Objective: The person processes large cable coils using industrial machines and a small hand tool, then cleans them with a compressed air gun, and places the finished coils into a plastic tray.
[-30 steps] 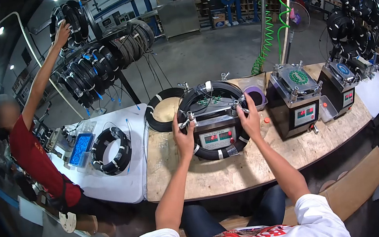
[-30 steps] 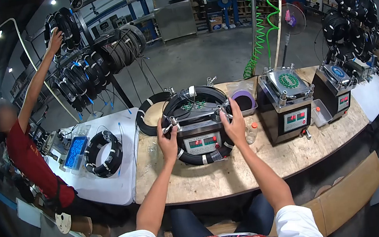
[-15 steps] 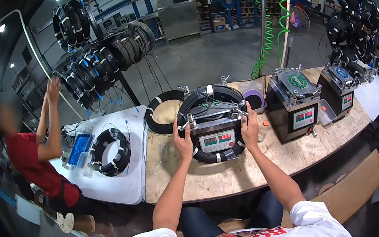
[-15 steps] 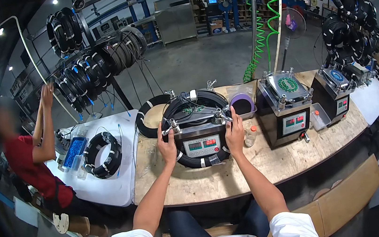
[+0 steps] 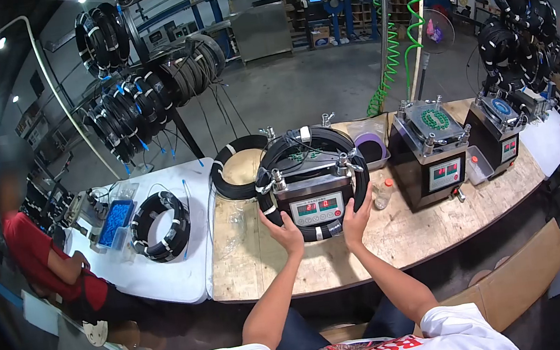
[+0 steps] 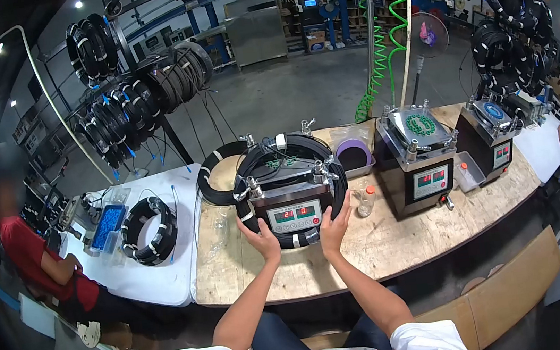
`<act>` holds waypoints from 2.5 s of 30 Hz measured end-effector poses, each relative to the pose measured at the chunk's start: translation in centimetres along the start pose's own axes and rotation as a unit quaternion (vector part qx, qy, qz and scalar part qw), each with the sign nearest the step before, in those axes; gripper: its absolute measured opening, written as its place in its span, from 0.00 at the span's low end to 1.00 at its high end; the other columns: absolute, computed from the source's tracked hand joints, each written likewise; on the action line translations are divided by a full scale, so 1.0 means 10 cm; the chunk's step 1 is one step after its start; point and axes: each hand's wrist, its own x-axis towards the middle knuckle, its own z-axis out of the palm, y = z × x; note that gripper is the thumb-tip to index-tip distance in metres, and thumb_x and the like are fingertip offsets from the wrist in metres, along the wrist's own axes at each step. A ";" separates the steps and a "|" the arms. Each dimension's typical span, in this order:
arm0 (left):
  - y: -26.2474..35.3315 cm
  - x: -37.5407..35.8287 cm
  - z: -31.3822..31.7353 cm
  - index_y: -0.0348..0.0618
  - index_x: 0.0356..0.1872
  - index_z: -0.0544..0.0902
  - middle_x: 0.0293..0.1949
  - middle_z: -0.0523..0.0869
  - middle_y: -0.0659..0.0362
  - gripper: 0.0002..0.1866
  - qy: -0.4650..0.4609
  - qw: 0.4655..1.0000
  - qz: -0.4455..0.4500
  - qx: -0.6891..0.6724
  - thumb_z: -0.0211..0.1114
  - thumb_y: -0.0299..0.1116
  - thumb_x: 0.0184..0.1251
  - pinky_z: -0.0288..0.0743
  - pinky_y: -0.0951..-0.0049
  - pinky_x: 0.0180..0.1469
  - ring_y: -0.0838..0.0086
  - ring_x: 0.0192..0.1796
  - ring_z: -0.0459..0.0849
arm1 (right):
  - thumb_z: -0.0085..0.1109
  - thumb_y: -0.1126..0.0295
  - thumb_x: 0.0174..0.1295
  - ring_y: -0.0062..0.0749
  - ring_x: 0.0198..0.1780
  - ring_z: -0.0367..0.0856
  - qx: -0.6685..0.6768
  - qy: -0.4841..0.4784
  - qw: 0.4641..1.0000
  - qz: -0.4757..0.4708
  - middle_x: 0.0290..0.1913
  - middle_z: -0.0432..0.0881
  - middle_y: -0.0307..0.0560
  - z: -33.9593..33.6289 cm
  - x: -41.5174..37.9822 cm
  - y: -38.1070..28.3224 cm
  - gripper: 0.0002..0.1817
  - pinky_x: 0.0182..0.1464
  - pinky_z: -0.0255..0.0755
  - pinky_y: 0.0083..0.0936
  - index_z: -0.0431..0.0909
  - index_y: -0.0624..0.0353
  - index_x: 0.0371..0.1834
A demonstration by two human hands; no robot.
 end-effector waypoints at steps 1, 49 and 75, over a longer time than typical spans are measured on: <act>-0.01 0.01 0.01 0.31 0.80 0.57 0.74 0.69 0.32 0.36 -0.003 1.000 0.002 -0.004 0.60 0.36 0.78 0.63 0.52 0.76 0.39 0.74 0.72 | 0.53 0.73 0.75 0.56 0.78 0.65 -0.005 0.002 1.000 -0.012 0.79 0.63 0.66 -0.01 0.02 0.03 0.36 0.79 0.56 0.41 0.52 0.62 0.85; 0.16 0.93 0.08 0.30 0.35 0.81 0.19 0.75 0.58 0.43 -0.062 0.964 -0.250 -0.068 0.47 0.71 0.79 0.70 0.69 0.23 0.70 0.20 0.76 | 0.48 0.59 0.82 0.61 0.68 0.77 0.032 -0.014 0.998 0.049 0.68 0.78 0.70 -0.01 0.39 0.11 0.28 0.71 0.67 0.42 0.65 0.69 0.76; -0.06 -0.14 -0.01 0.30 0.78 0.56 0.67 0.74 0.29 0.38 -0.002 1.000 0.001 0.020 0.62 0.36 0.76 0.67 0.48 0.69 0.36 0.67 0.77 | 0.58 0.62 0.77 0.42 0.47 0.81 0.091 -0.029 0.986 0.134 0.47 0.82 0.56 -0.15 0.21 0.27 0.21 0.55 0.73 0.41 0.70 0.66 0.63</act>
